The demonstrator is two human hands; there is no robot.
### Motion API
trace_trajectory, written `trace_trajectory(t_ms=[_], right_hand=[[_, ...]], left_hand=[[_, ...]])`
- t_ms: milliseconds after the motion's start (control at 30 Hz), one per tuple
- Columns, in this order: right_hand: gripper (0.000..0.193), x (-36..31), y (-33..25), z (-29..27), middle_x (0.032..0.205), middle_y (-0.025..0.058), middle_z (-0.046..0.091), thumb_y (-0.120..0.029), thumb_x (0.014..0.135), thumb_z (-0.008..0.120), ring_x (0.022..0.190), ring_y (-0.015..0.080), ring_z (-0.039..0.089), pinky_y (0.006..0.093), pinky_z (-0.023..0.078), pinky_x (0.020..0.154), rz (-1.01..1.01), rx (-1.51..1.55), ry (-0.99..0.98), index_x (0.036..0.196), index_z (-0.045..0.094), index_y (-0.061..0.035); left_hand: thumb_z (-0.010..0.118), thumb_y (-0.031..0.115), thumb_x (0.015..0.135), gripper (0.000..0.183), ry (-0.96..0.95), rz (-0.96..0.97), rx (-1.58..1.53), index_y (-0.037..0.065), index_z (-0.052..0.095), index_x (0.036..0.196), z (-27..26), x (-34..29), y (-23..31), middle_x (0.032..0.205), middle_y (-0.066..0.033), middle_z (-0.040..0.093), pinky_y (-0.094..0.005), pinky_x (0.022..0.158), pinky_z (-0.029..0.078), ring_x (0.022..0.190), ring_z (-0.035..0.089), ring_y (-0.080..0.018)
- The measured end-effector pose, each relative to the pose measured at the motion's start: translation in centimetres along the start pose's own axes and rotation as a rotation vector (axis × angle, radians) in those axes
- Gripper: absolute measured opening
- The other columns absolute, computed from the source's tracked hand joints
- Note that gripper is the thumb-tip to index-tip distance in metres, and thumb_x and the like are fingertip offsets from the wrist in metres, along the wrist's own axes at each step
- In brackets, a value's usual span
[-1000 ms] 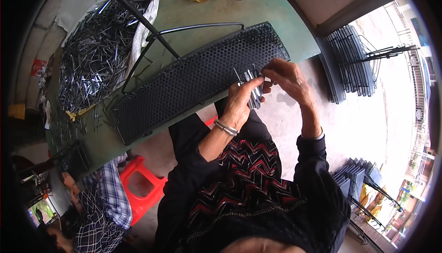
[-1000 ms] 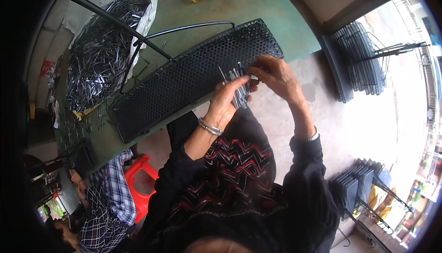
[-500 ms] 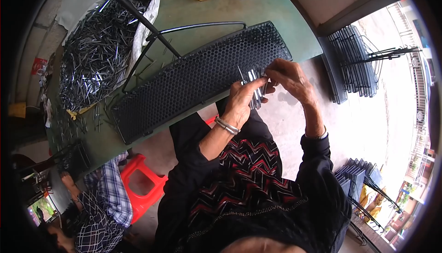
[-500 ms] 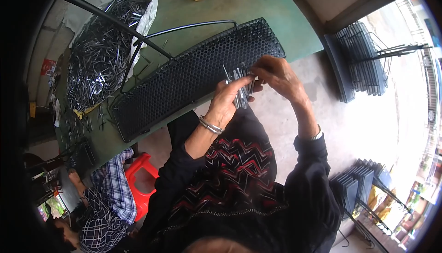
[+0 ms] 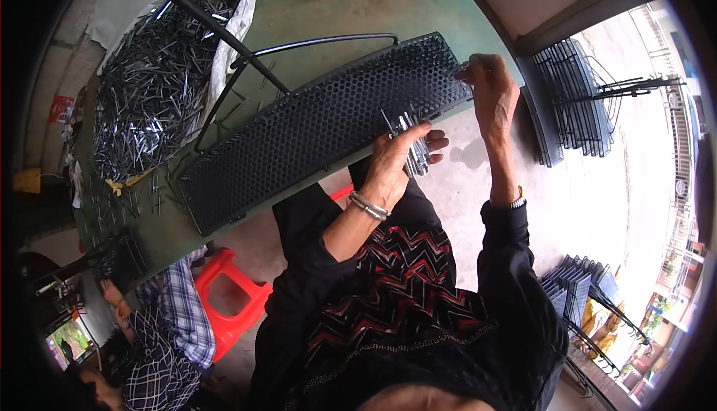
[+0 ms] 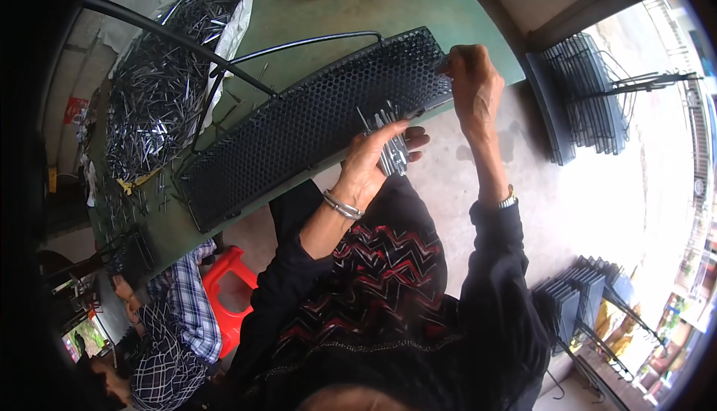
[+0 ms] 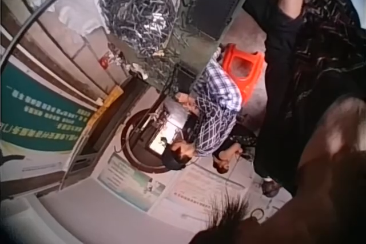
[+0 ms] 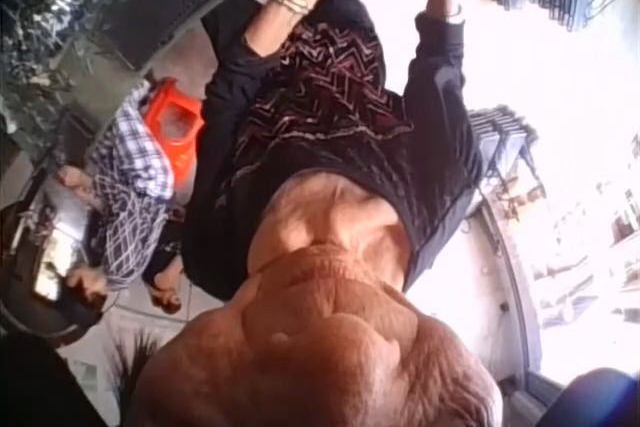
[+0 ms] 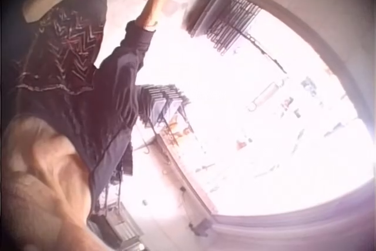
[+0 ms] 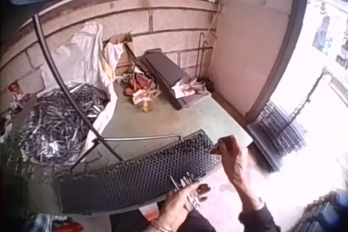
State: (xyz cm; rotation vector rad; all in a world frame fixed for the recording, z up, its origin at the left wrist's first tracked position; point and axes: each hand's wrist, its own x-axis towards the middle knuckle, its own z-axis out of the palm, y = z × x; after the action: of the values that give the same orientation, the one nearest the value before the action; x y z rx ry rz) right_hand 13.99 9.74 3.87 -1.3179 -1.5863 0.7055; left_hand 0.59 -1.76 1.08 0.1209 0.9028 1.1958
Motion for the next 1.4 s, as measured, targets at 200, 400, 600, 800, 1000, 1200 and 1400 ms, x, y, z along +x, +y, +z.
trace_trajectory(t_ms=[200, 400, 600, 800, 1000, 1200, 1400], right_hand=[[0.009, 1.0, 3.0, 1.7, 0.075, 0.0104, 0.068, -0.011, 0.09, 0.056, 0.069, 0.0185, 0.068, 0.0291, 0.051, 0.063, -0.214, -0.165, 0.106, 0.091, 0.058, -0.0019], [0.008, 0.8, 2.9, 2.0, 0.078, 0.0114, 0.067, -0.01, 0.09, 0.056, 0.069, 0.0223, 0.068, 0.0312, 0.051, 0.063, -0.253, -0.239, 0.077, 0.091, 0.058, -0.0023], [0.006, 1.1, 3.8, 2.4, 0.081, 0.0134, 0.064, -0.007, 0.088, 0.058, 0.07, 0.025, 0.065, 0.0335, 0.05, 0.063, -0.274, -0.281, -0.002, 0.09, 0.059, -0.0023], [0.006, 0.1, 3.1, 2.8, 0.084, 0.0127, 0.06, -0.008, 0.085, 0.061, 0.075, 0.0294, 0.06, 0.0365, 0.047, 0.065, -0.369, -0.315, -0.016, 0.09, 0.062, -0.0047], [0.006, -0.1, 3.6, 2.7, 0.088, 0.0124, 0.058, -0.01, 0.086, 0.06, 0.079, 0.0313, 0.06, 0.0391, 0.047, 0.067, -0.342, -0.443, 0.09, 0.089, 0.063, -0.0064], [0.006, -0.6, 2.9, 2.4, 0.089, 0.0111, 0.059, -0.013, 0.086, 0.058, 0.08, 0.0328, 0.06, 0.0411, 0.047, 0.067, -0.256, -0.468, 0.043, 0.091, 0.061, -0.0097], [0.009, -0.9, 3.7, 2.9, 0.092, 0.0097, 0.058, -0.018, 0.086, 0.058, 0.081, 0.0335, 0.06, 0.0432, 0.048, 0.066, -0.192, -0.696, -0.042, 0.094, 0.059, -0.0124]], left_hand=[[0.063, 0.015, 0.085, 0.024, -0.014, -0.032, -0.065, -0.002, 0.062, 0.102, 0.0, 0.0, -0.2, 0.094, -0.0173, 0.067, -0.0376, 0.073, 0.055, 0.087, 0.068, -0.0282], [0.063, 0.013, 0.085, 0.023, -0.006, -0.035, -0.071, -0.003, 0.061, 0.101, 0.1, -0.2, -0.2, 0.093, -0.0185, 0.066, -0.0395, 0.075, 0.057, 0.086, 0.068, -0.0292], [0.063, 0.011, 0.085, 0.022, -0.009, -0.044, -0.086, -0.004, 0.06, 0.101, 0.5, -0.4, -0.3, 0.092, -0.0188, 0.066, -0.0398, 0.076, 0.057, 0.086, 0.068, -0.0293], [0.062, 0.011, 0.086, 0.022, -0.03, -0.022, -0.102, -0.005, 0.06, 0.101, -0.2, -0.3, -0.3, 0.092, -0.019, 0.066, -0.04, 0.076, 0.057, 0.086, 0.068, -0.0293], [0.061, 0.01, 0.086, 0.02, -0.029, -0.012, -0.126, -0.004, 0.059, 0.1, -0.1, -0.4, -0.5, 0.093, -0.0195, 0.066, -0.0403, 0.076, 0.057, 0.086, 0.068, -0.0298], [0.061, 0.01, 0.085, 0.016, -0.011, 0.017, -0.152, -0.001, 0.06, 0.097, 0.1, -0.4, -0.7, 0.086, -0.0176, 0.068, -0.0358, 0.064, 0.059, 0.076, 0.069, -0.0277], [0.061, 0.009, 0.085, 0.017, -0.016, 0.001, -0.148, -0.002, 0.06, 0.097, 0.1, -0.5, -0.7, 0.088, -0.0183, 0.067, -0.0386, 0.069, 0.059, 0.08, 0.069, -0.0288]])
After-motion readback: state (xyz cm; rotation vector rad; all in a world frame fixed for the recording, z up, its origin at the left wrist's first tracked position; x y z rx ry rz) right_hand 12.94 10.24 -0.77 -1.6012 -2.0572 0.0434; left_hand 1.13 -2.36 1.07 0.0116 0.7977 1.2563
